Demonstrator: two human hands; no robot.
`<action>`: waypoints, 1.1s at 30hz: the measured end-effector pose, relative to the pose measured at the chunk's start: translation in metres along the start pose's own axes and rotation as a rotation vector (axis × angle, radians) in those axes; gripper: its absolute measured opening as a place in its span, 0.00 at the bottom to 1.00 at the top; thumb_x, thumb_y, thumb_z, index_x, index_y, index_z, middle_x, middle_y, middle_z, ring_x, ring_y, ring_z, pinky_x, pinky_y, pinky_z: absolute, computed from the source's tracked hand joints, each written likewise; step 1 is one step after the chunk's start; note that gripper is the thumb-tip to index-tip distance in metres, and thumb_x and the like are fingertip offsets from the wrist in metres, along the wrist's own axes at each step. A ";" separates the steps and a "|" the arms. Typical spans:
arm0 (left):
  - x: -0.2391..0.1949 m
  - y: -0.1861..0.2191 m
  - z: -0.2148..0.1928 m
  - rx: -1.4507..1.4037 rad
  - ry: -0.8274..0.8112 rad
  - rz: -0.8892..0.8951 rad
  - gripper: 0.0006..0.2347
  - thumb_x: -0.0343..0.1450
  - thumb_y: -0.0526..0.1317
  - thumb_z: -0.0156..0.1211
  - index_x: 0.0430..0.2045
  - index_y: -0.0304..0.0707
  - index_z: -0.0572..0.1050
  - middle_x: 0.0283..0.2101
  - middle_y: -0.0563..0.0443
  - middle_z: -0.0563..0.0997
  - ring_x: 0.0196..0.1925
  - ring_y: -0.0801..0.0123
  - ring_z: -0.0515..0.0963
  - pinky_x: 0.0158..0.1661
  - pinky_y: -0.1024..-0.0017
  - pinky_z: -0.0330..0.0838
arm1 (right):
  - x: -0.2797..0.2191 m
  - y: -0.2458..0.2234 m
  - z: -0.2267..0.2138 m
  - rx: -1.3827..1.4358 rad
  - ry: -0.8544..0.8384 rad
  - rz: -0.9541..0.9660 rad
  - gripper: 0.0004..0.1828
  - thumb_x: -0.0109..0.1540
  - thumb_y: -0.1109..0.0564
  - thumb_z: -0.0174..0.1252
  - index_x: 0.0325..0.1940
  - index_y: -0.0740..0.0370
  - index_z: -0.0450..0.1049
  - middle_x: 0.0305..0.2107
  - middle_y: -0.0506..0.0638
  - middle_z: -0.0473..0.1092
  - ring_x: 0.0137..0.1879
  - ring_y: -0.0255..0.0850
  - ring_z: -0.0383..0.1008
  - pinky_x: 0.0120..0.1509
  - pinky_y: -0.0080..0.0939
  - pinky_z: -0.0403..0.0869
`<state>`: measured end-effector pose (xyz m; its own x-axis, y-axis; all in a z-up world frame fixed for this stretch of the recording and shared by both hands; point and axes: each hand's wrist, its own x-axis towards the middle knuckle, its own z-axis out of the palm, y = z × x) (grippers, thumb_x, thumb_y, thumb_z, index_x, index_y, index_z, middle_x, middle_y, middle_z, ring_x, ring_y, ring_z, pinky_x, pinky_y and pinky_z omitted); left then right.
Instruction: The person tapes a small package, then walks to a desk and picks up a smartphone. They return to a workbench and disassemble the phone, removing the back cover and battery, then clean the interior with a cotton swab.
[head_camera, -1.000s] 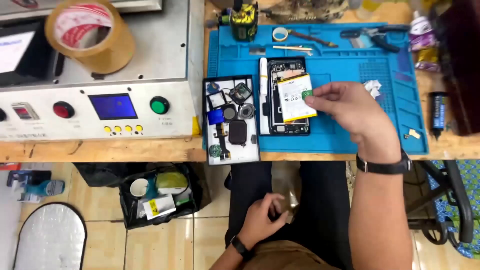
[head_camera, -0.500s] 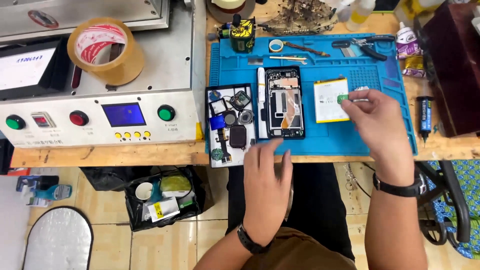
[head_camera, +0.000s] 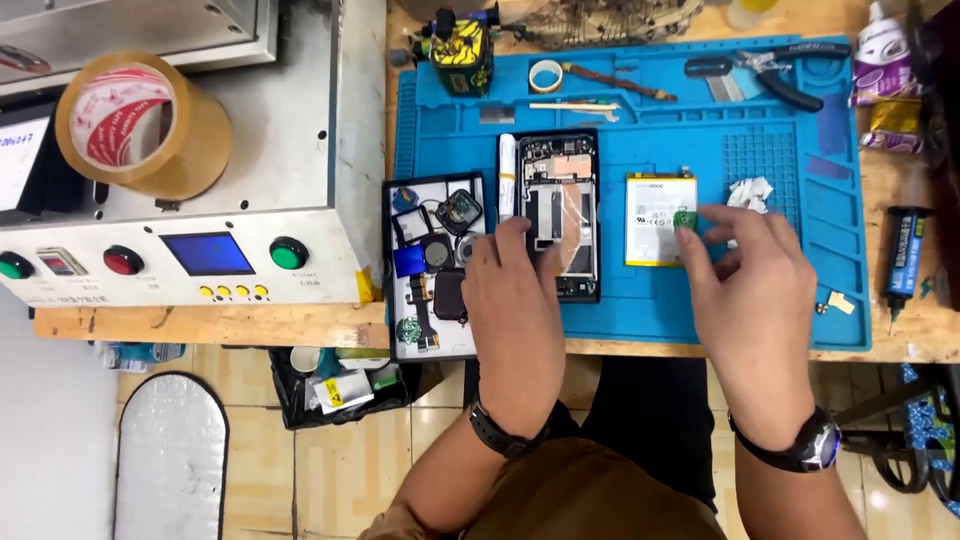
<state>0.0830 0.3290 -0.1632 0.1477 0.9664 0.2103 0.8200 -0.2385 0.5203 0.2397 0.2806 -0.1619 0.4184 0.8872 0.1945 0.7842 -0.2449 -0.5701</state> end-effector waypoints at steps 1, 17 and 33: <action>0.001 -0.002 0.003 0.000 0.001 -0.001 0.11 0.70 0.39 0.54 0.42 0.36 0.66 0.36 0.44 0.70 0.38 0.57 0.71 0.35 0.63 0.67 | 0.000 -0.002 -0.001 0.000 -0.001 -0.001 0.11 0.65 0.61 0.58 0.50 0.68 0.73 0.34 0.55 0.66 0.24 0.41 0.63 0.36 0.45 0.67; 0.035 -0.002 -0.033 -0.261 -0.128 -0.224 0.09 0.64 0.32 0.56 0.35 0.40 0.69 0.24 0.54 0.80 0.22 0.73 0.79 0.25 0.74 0.74 | 0.021 -0.017 -0.003 0.279 -0.235 0.133 0.10 0.64 0.56 0.51 0.45 0.59 0.75 0.36 0.46 0.73 0.33 0.36 0.68 0.35 0.36 0.66; 0.050 0.040 -0.080 -0.467 0.071 -0.160 0.10 0.63 0.31 0.58 0.30 0.45 0.64 0.23 0.56 0.80 0.19 0.81 0.75 0.25 0.84 0.73 | 0.049 -0.042 -0.021 0.926 -0.283 0.205 0.32 0.62 0.39 0.38 0.52 0.69 0.68 0.37 0.57 0.72 0.38 0.42 0.76 0.39 0.35 0.79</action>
<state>0.0791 0.3596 -0.0656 -0.0107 0.9894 0.1448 0.4921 -0.1209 0.8621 0.2370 0.3258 -0.1114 0.2869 0.9520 -0.1071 -0.0099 -0.1089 -0.9940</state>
